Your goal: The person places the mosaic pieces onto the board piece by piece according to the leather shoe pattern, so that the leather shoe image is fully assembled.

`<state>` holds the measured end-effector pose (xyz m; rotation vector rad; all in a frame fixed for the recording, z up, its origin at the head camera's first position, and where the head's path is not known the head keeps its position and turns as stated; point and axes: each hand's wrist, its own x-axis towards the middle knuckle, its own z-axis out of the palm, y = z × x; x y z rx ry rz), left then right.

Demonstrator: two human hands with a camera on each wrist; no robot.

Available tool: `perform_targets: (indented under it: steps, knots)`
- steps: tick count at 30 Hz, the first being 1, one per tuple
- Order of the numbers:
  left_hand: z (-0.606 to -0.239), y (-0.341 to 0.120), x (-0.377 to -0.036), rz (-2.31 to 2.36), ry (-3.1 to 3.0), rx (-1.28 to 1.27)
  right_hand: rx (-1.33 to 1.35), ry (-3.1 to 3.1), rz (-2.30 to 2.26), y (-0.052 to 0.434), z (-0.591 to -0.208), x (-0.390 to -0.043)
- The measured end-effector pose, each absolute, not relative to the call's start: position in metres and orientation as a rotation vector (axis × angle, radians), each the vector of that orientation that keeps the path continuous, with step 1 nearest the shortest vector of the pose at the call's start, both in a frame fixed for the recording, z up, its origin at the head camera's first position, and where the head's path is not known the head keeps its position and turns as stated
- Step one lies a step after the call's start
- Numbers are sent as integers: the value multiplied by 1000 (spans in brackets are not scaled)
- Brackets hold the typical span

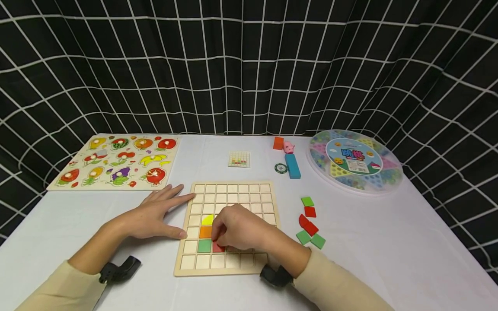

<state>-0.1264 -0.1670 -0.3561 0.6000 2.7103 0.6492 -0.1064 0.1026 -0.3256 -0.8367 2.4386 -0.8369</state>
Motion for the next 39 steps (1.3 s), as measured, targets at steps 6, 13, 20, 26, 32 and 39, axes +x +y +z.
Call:
perform_targets:
  steps: [6,13,20,26,32,39]
  knots:
    - [-356,-168,-127,650,2715,608,-906,2444,-829,107,-323,-107]
    - [-357,-165,-127,662,2711,604,-869,2434,-915,143,-309,-116]
    - [-355,-165,-126,656,2706,604,-763,2518,-904,197,-302,-126]
    - [-356,-165,-126,654,2706,593,-615,2639,-836,244,-302,-132]
    - [-356,-166,-126,664,2694,565,-416,2712,-716,276,-308,-139]
    - [-356,-166,-126,663,2693,565,-291,2732,-561,293,-317,-142]
